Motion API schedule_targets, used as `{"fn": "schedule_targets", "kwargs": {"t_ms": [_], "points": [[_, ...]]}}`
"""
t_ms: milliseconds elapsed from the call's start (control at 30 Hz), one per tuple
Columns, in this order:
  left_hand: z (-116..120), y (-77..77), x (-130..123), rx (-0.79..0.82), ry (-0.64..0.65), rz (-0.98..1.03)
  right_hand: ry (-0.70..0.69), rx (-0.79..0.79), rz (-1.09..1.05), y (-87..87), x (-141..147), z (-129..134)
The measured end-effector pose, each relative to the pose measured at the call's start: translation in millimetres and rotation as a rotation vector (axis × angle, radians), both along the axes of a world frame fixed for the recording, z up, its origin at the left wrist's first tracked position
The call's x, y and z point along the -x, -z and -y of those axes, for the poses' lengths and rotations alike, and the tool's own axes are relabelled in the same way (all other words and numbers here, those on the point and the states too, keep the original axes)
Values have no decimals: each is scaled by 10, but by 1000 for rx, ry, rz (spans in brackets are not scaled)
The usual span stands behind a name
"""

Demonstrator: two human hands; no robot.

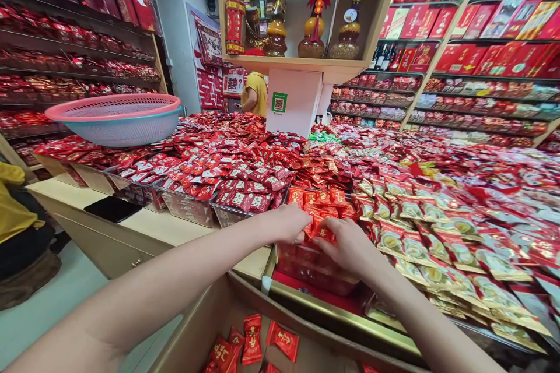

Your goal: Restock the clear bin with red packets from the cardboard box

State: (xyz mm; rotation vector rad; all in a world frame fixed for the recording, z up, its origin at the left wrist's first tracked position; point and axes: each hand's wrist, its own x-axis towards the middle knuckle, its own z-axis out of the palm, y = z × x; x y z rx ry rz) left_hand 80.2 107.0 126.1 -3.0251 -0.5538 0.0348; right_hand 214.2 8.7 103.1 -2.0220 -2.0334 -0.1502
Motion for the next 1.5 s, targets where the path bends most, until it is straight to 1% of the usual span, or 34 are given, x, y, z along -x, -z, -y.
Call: {"fn": "schedule_targets", "kwargs": {"t_ms": [167, 367, 467, 567, 800, 1033, 1200, 1267, 1367, 1500], "points": [[41, 106, 53, -26, -1, 93, 5, -4, -13, -15, -9, 12], [193, 232, 99, -75, -83, 201, 21, -20, 15, 2, -3, 19], [235, 275, 123, -92, -106, 238, 25, -30, 30, 14, 1, 17], [272, 295, 161, -109, -100, 266, 28, -42, 55, 18, 9, 8], [378, 339, 296, -26, -168, 304, 29, -50, 95, 17, 26, 13], [317, 376, 375, 65, -139, 314, 11, -48, 72, 5, 47, 14], [284, 441, 452, 64, -104, 333, -30, -94, 24, -32, -82, 152], [291, 465, 473, 37, -87, 340, -35, -114, 8, -15, -142, 232], [303, 480, 481, 19, -85, 353, -55, -84, 10, 51, -166, 291], [276, 436, 425, 14, -83, 385, -58, -63, 57, 110, -76, 192]]}}
